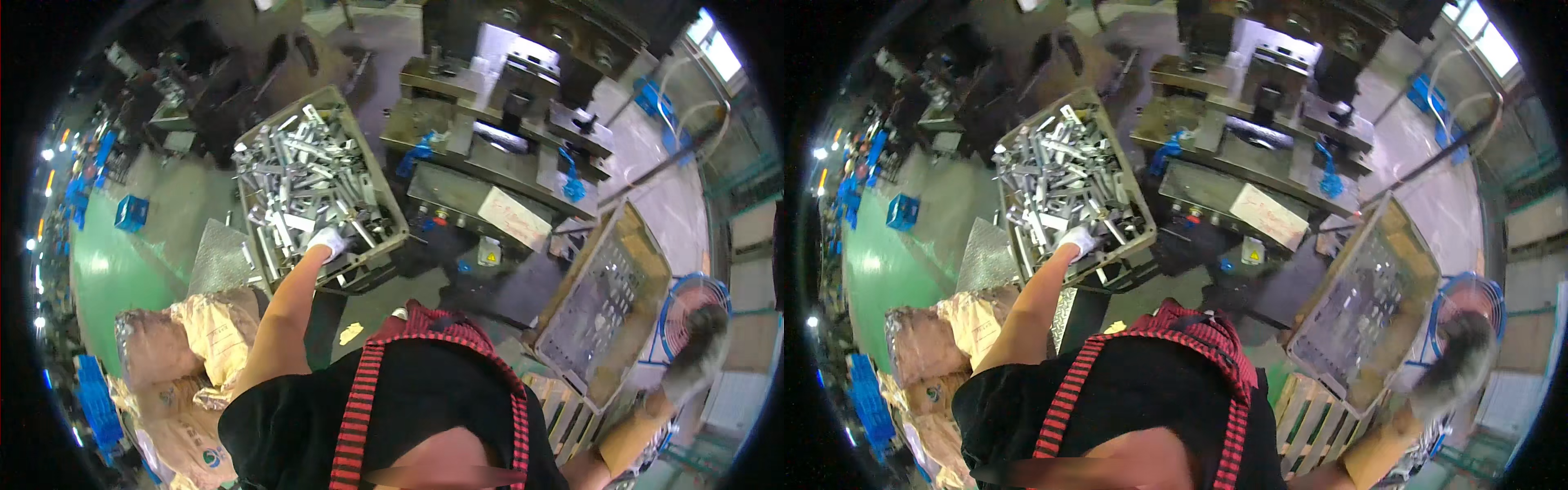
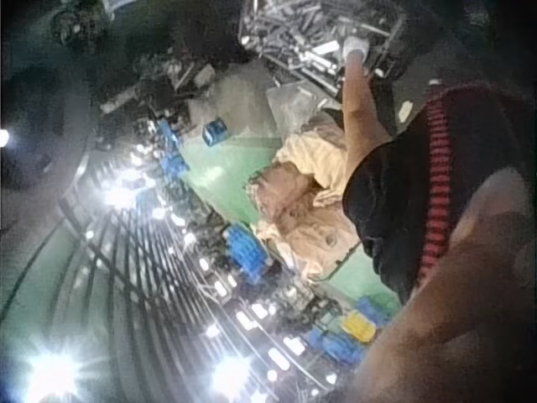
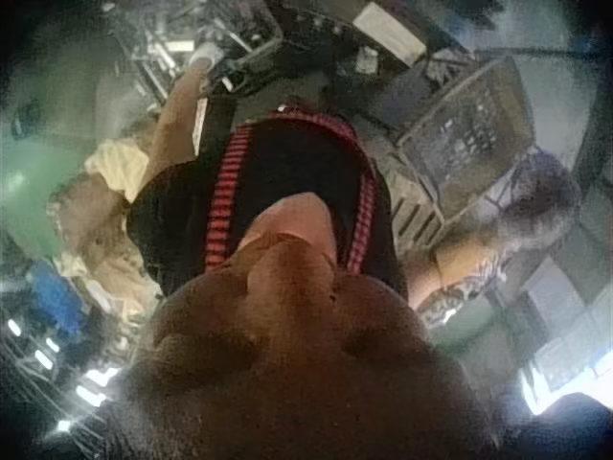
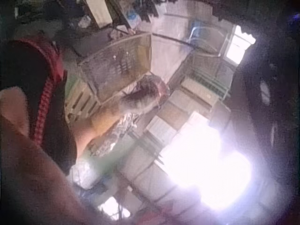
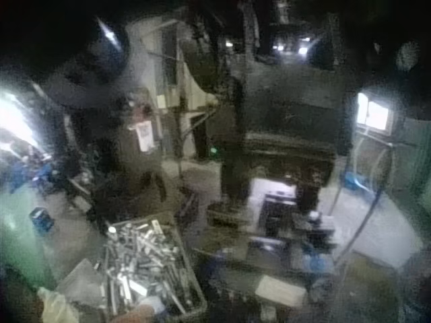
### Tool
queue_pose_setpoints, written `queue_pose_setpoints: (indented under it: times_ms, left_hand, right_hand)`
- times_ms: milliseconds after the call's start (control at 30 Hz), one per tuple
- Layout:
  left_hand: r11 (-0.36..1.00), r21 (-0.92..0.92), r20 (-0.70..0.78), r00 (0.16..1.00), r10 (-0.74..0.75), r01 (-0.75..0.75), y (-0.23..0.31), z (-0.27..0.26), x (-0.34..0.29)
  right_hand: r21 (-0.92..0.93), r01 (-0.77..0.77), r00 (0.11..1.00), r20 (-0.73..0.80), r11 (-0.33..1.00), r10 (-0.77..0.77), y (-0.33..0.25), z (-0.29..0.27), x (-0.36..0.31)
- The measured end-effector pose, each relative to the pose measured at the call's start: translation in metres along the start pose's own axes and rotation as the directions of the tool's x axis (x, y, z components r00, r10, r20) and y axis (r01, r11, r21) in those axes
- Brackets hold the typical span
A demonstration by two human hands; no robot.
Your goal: The person operates a press machine to shape or stamp small metal components.
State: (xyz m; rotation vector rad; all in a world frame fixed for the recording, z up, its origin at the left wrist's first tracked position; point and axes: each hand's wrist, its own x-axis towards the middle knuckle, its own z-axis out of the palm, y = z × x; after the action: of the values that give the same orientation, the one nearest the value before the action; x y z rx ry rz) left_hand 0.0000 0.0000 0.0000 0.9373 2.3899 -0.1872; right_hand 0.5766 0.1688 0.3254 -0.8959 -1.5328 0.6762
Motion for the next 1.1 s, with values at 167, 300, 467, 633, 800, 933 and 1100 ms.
queue_pose_setpoints:
  times_ms: [167,300,467,633,800,933,1100]
  left_hand:
    - [0.993,0.115,-0.141,0.99,-0.01,0.027,0.021,0.004,0.006]
    - [0.965,-0.261,-0.422,0.903,-0.084,-0.033,0.04,-0.064,-0.004]
    - [0.998,0.061,-0.578,0.815,0.034,0.001,0.035,-0.144,0.01]
    - [0.936,0.058,-0.639,0.707,0.303,-0.348,0.044,-0.146,0.023]
    - [0.977,0.037,-0.493,0.847,0.201,-0.21,0.094,-0.148,0.025]
    - [0.898,-0.162,-0.508,0.815,0.28,-0.409,0.122,-0.142,0.01]
    - [0.667,-0.468,-0.471,0.802,0.367,-0.58,0.156,-0.147,-0.016]
  right_hand:
    - [-0.17,-0.208,0.947,0.211,0.963,0.241,0.041,0.001,-0.014]
    - [-0.181,-0.362,0.914,0.122,0.914,0.386,0.06,-0.028,-0.021]
    - [-0.158,-0.653,0.728,0.14,0.741,0.671,0.129,-0.015,-0.02]
    - [-0.349,0.155,0.483,0.843,0.924,0.237,0.176,0.093,-0.016]
    - [-0.009,0.648,-0.064,0.996,0.762,0.067,0.095,0.209,0.021]
    - [0.051,0.646,-0.038,0.999,0.762,-0.034,0.039,0.217,0.031]
    - [0.106,0.692,-0.101,0.994,0.714,-0.05,-0.004,0.219,0.023]
